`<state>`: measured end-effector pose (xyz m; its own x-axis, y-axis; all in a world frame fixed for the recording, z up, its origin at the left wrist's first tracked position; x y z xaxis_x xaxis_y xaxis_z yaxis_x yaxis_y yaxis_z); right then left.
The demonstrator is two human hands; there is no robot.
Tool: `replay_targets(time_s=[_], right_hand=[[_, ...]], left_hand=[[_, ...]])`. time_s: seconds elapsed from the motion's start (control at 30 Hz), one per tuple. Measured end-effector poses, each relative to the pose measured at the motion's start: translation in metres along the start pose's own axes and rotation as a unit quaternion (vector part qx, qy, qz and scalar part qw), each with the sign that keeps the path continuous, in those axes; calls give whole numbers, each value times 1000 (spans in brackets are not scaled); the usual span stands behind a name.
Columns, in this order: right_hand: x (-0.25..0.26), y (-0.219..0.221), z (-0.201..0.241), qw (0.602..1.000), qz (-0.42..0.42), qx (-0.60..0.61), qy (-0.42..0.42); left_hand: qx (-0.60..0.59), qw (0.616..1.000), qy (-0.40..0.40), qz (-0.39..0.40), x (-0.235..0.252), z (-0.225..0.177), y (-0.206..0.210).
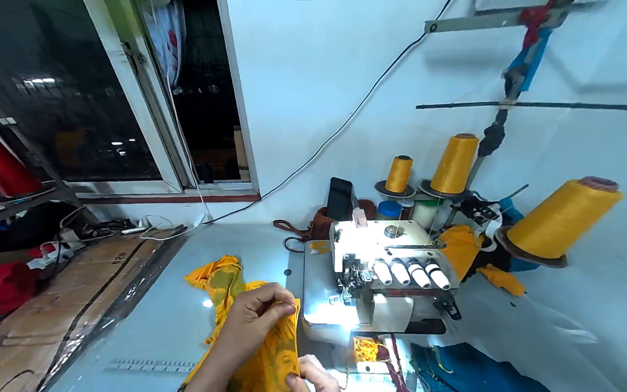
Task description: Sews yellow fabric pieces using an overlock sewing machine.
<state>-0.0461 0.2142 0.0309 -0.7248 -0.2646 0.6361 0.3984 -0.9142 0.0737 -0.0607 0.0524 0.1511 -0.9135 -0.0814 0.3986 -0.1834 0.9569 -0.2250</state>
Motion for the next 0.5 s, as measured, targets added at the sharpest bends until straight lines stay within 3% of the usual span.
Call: replay_targets(time_s=[0.1, 0.23, 0.33, 0.5], right_hand=[[8, -12, 22, 996, 13, 89, 14], [31, -16, 39, 997, -39, 67, 11], [33, -19, 33, 994, -98, 50, 12], [15, -16, 19, 994, -103, 11, -18]], left_hand=[[-39, 999, -5, 27, 9, -4, 9], [-47, 992, 8, 115, 13, -5, 25], [-30, 993, 18, 112, 11, -4, 31], [-12, 994, -5, 113, 4, 2, 28]])
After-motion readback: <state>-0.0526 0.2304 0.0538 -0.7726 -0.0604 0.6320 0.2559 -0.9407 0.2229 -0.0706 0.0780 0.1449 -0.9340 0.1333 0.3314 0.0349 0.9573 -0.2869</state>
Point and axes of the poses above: each hand's wrist, its own x-axis towards the middle knuckle, its own y-axis out of the palm, z = x × y, the point moved 1 cm from there along x, towards the middle knuckle, and after that the axes turned 10 degrees about -y, right-handed, at the moved point
